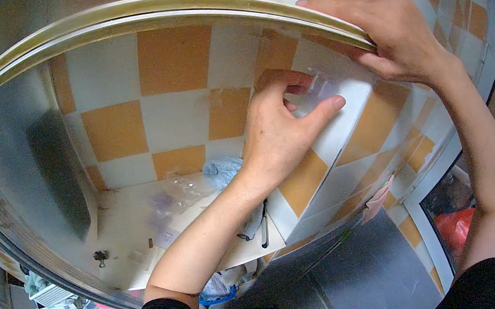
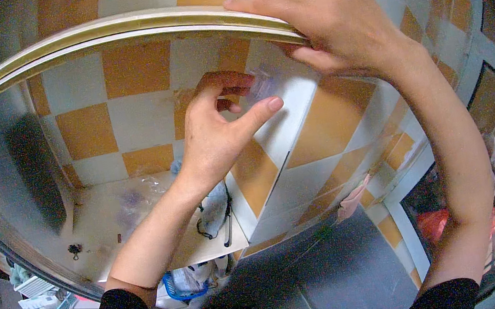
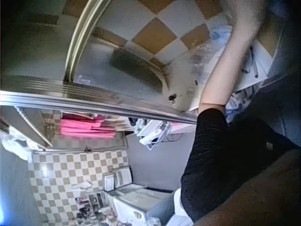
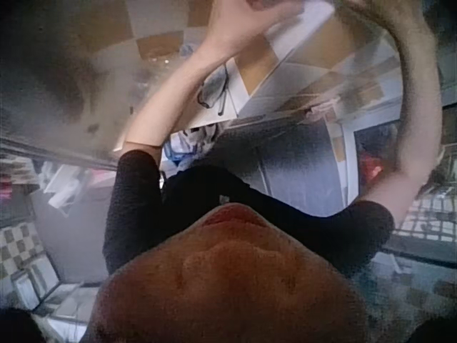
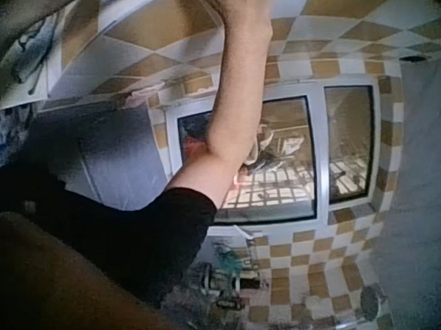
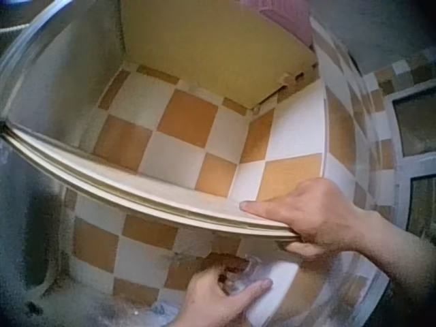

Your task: The person wipes the wall tile with a cloth, peels the adhesive backing from a plastic hook, and presses the hook onto the tile surface.

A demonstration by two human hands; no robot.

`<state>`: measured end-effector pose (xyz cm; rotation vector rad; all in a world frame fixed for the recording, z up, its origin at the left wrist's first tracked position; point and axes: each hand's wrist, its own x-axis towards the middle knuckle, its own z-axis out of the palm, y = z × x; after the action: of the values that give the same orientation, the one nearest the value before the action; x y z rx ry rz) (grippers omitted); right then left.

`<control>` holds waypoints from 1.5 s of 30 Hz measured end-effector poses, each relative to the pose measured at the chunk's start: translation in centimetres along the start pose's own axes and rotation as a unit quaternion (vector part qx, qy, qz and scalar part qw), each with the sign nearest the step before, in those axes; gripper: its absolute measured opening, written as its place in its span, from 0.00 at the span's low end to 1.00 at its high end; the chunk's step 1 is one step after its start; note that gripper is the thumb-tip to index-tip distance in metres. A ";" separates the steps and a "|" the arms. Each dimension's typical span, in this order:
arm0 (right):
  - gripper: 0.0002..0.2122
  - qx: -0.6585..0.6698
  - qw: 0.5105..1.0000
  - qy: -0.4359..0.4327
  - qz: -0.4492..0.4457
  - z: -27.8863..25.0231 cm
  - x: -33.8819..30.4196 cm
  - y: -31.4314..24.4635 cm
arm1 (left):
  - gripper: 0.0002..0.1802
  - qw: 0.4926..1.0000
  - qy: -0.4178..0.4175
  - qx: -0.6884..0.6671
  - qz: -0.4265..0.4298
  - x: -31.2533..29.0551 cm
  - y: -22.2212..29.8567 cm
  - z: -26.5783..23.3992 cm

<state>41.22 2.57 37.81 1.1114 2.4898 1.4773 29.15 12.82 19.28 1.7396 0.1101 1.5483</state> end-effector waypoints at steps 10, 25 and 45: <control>0.33 -0.029 1.000 0.006 -0.001 0.7 -1.0 -0.8 | 0.32 1.000 -0.014 -0.005 -0.025 -0.3 0.2 0.4; 0.32 -0.014 0.991 -0.127 0.037 -1.6 0.0 -0.2 | 0.31 0.999 0.027 -0.012 0.021 0.0 1.3 0.7; 0.16 0.024 0.996 -0.051 0.070 -1.8 1.0 0.3 | 0.29 0.998 0.057 -0.008 0.039 1.9 1.5 2.5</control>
<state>39.99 1.86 39.33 1.3582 2.4370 1.3595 31.20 11.62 21.83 1.6602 0.0874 1.6995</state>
